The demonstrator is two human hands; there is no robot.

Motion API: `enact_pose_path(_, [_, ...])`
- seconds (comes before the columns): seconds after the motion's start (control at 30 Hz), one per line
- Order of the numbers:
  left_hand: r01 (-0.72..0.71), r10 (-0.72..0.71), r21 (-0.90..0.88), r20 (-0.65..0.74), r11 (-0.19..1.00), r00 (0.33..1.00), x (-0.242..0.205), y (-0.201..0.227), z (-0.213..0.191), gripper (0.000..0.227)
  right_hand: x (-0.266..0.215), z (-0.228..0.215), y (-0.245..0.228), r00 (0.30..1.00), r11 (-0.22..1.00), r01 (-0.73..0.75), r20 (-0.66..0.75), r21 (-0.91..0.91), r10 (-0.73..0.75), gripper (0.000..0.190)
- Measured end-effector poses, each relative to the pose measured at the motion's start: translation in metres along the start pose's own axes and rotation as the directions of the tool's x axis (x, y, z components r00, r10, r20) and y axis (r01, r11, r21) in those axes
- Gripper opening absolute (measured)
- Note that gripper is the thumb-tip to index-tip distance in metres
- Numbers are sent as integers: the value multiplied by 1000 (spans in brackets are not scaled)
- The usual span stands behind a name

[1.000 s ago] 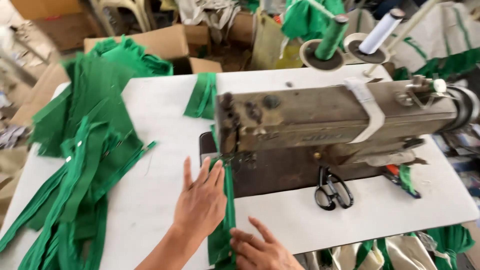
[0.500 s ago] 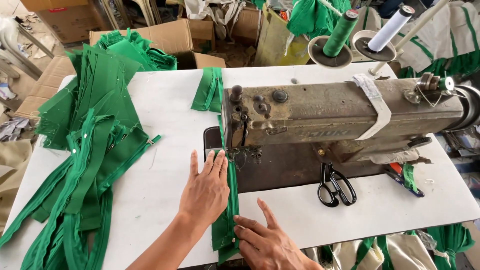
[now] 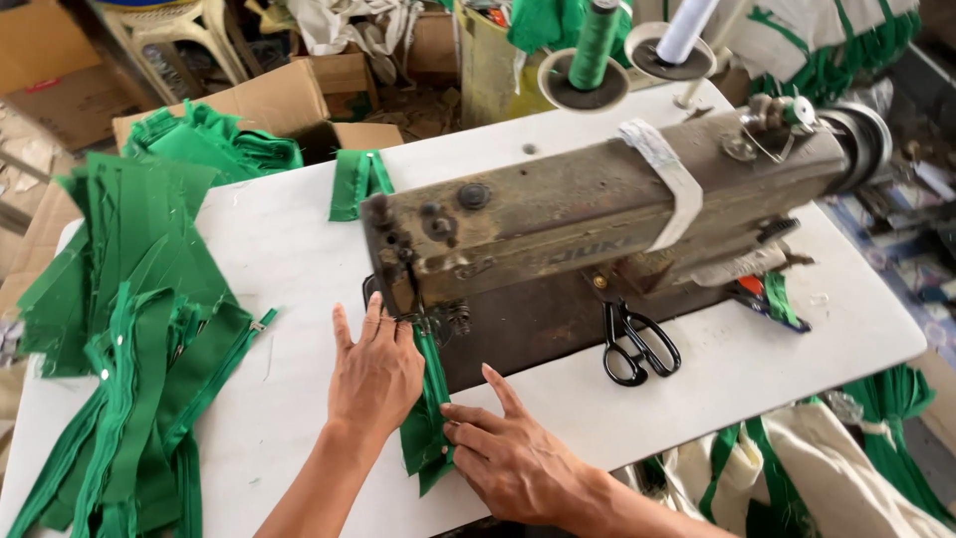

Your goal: A person is using an industrial sewing machine to join green fabric strips together.

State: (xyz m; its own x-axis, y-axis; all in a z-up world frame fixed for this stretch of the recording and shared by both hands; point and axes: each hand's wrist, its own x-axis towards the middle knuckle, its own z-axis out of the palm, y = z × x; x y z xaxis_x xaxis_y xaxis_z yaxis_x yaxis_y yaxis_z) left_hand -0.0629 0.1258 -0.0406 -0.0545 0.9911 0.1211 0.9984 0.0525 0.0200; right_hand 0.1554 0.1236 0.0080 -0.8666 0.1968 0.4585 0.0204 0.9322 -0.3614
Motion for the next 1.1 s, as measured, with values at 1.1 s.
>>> enact_pose_path(1.1, [-91, 97, 56, -114, 994, 989, -9, 5, -6, 37, -3, 7, 31, 999, 994, 5, -46, -106, -10, 28])
